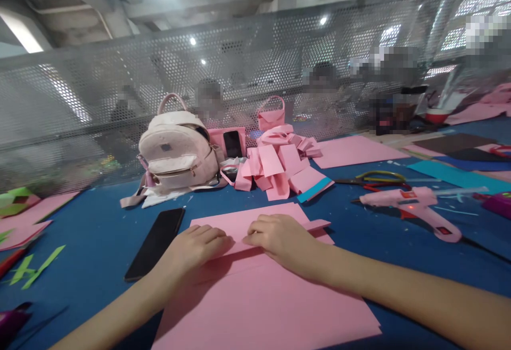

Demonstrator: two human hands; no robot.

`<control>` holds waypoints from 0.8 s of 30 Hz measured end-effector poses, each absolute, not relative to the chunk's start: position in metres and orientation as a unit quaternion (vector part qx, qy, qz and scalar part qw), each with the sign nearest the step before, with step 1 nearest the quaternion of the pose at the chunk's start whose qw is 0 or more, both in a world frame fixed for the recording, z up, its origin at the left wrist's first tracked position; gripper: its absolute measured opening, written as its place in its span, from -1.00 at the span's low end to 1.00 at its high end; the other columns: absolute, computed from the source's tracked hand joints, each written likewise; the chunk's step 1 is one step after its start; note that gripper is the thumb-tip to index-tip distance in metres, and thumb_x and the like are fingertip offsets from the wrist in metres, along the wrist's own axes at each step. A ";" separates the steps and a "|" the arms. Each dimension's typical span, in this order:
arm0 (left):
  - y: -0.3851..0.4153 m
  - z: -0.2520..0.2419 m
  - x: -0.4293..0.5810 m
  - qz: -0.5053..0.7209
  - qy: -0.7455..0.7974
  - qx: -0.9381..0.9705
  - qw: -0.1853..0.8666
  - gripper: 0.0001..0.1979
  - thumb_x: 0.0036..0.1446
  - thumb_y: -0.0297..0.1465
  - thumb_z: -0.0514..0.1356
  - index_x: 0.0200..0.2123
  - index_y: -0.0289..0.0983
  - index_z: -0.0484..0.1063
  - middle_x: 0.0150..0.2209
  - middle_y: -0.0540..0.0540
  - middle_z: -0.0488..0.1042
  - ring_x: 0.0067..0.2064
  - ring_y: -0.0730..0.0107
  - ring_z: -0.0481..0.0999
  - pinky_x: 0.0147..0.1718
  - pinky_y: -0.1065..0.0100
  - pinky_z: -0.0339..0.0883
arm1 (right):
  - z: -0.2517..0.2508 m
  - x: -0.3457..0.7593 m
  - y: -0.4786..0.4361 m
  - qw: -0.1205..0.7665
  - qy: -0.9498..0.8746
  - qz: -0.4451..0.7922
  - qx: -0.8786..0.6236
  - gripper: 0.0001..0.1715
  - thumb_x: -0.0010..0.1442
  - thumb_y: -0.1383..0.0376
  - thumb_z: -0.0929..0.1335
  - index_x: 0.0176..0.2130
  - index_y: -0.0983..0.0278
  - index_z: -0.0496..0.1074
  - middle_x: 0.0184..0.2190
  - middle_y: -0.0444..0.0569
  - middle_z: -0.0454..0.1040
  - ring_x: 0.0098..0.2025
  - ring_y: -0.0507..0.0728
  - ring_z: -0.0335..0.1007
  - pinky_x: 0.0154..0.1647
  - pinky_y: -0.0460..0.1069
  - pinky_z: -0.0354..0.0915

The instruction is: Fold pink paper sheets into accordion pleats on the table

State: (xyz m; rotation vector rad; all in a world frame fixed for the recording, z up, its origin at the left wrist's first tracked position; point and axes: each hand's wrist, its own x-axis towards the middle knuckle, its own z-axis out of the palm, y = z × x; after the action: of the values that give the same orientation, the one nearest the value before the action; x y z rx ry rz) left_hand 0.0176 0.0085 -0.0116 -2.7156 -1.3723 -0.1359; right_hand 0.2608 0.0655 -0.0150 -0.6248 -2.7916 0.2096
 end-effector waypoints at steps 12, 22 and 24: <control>-0.010 -0.050 0.031 -0.042 -0.374 -0.902 0.212 -0.58 0.27 -0.57 0.03 0.18 -0.51 0.34 0.19 -0.32 0.41 0.16 0.12 0.48 0.08 0.18 0.38 | -0.030 0.269 0.052 0.064 -0.985 0.051 -0.151 -0.38 0.32 0.41 0.20 0.33 0.50 0.16 0.32 0.29 0.18 0.33 0.28 0.17 0.30 0.23 0.21; -0.012 -0.071 0.034 -0.053 -0.366 -0.888 0.272 -0.41 0.35 -0.19 0.00 0.22 -0.57 0.29 0.23 -0.43 0.33 0.22 -0.03 0.40 0.08 0.19 0.37 | -0.038 0.279 0.063 0.035 -0.961 0.212 -0.176 -0.17 0.31 0.14 0.33 0.40 0.32 -0.03 0.40 0.18 -0.07 0.42 0.34 -0.12 0.41 0.30 -0.03; -0.014 -0.082 0.033 -0.061 -0.366 -0.885 0.282 -0.33 0.31 -0.14 0.05 0.26 -0.59 0.22 0.27 -0.44 0.28 0.27 -0.09 0.32 0.12 0.20 0.34 | -0.043 0.282 0.064 0.046 -0.959 0.212 -0.181 -0.17 0.32 0.15 0.33 0.41 0.29 -0.05 0.41 0.14 -0.08 0.43 0.33 -0.13 0.42 0.27 -0.06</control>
State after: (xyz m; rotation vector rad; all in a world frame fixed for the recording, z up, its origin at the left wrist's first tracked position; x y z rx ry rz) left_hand 0.0335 -0.0140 -0.0822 -2.3696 -0.9802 -0.1647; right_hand 0.2825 0.0641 -0.0431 -0.5528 -2.9282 0.6475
